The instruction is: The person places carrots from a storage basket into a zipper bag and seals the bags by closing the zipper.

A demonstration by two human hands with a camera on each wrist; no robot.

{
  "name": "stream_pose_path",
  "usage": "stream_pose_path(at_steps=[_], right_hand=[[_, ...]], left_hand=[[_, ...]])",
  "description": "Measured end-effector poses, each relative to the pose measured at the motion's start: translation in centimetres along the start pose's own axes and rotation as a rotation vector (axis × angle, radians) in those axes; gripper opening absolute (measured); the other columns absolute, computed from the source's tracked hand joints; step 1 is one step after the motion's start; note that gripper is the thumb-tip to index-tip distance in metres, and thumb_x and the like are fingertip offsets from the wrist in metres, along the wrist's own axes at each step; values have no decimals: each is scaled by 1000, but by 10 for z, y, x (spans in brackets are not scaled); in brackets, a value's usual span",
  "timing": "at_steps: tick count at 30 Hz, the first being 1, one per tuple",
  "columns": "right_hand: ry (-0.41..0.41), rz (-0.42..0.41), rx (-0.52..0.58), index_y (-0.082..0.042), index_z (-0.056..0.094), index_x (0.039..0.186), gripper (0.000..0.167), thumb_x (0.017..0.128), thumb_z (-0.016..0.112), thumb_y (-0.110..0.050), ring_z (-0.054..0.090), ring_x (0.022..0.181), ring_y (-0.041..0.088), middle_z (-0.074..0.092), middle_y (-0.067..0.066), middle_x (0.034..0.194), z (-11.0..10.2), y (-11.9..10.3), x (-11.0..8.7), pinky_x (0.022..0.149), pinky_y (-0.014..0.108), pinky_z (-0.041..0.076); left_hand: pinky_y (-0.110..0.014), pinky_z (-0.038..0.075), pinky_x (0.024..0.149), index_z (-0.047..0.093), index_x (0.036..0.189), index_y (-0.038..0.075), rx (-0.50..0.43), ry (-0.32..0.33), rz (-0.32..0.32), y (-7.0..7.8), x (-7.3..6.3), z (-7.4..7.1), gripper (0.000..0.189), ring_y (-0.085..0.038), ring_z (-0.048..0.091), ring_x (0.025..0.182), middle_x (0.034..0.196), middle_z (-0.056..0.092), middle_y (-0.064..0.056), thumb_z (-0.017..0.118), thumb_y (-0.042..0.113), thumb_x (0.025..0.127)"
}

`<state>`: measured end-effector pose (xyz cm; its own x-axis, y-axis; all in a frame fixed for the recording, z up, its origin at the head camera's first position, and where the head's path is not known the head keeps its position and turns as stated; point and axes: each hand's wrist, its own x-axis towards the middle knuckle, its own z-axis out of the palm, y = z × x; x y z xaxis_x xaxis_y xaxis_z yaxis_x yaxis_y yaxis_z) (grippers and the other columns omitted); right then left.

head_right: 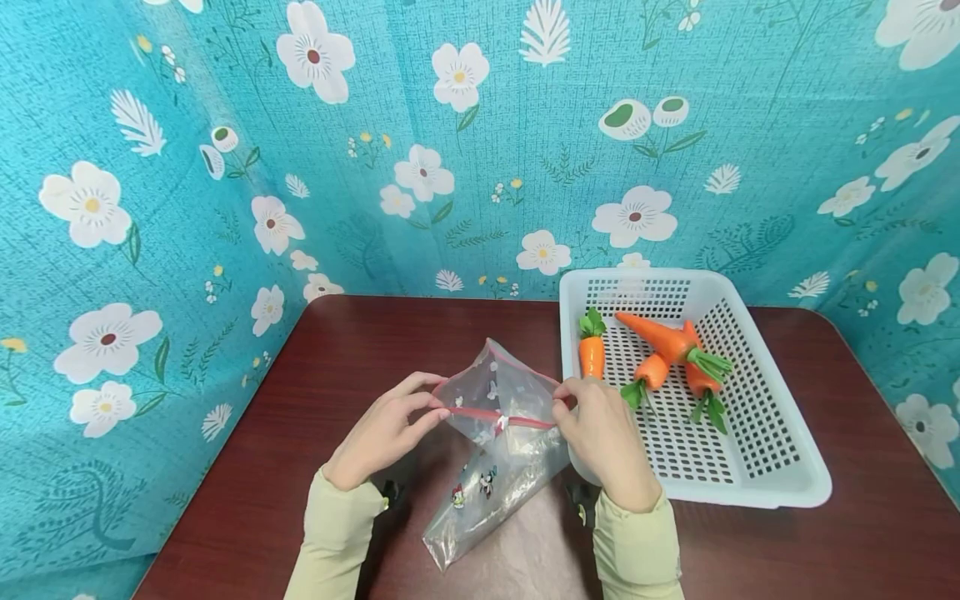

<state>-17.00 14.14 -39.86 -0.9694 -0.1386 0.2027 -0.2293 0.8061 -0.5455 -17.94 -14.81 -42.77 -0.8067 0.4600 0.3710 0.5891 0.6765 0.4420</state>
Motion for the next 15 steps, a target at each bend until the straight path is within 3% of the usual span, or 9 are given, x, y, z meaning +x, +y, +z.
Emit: stream_pose_path(at_steps=[15], right_hand=[[-17, 29, 0, -6, 72, 91, 12, 85, 62, -9, 57, 80, 24, 68, 14, 96, -2, 0, 0, 68, 37, 46]], left_hand=[[-18, 50, 65, 75, 89, 11, -86, 119, 27, -6, 3, 5, 7, -7, 61, 79, 99, 69, 1, 76, 14, 82]])
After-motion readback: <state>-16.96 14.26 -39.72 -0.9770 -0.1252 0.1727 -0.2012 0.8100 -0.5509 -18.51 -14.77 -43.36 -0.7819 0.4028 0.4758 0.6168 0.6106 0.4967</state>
